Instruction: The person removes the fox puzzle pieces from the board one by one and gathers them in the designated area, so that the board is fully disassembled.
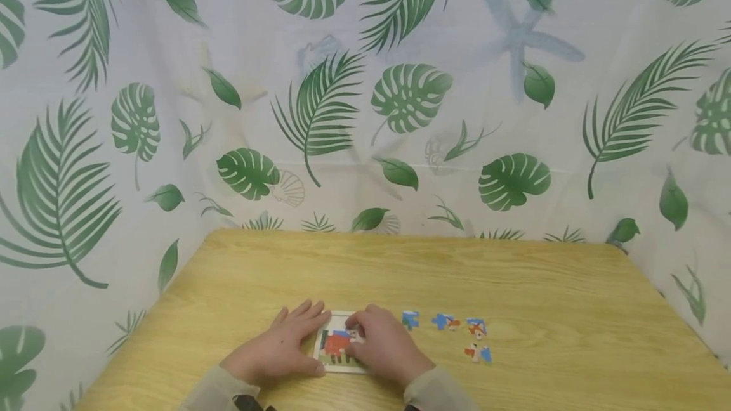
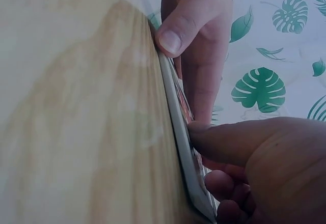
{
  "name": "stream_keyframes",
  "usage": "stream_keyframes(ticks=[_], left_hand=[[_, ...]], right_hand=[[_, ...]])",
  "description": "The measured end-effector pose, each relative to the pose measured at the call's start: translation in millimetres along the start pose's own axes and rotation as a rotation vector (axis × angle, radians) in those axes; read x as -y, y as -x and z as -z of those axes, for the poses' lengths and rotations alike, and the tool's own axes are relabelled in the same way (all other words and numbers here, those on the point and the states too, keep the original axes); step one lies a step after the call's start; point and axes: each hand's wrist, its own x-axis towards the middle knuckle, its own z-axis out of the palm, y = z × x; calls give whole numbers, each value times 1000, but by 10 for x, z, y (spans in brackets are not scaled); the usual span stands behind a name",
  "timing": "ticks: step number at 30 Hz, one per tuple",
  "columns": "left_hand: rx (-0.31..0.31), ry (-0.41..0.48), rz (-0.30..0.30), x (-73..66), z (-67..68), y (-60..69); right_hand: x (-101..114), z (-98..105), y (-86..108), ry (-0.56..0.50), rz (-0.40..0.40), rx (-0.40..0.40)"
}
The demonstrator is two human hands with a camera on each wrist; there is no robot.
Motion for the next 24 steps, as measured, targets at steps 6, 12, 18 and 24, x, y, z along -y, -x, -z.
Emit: stream_keyframes(ticks=[6, 12, 18, 24], left_hand=[[-2, -19, -43, 9, 20, 15], [14, -25, -58, -4, 36, 35], [13, -30, -49, -32, 31, 42], [13, -33, -48, -28, 21, 37]], right_hand=[[-3, -12, -22, -2, -3, -8], [10, -6, -13, -27, -5, -5], [-10, -14, -7, -65, -14, -11], [-23, -27, -9, -94, -15, -17]])
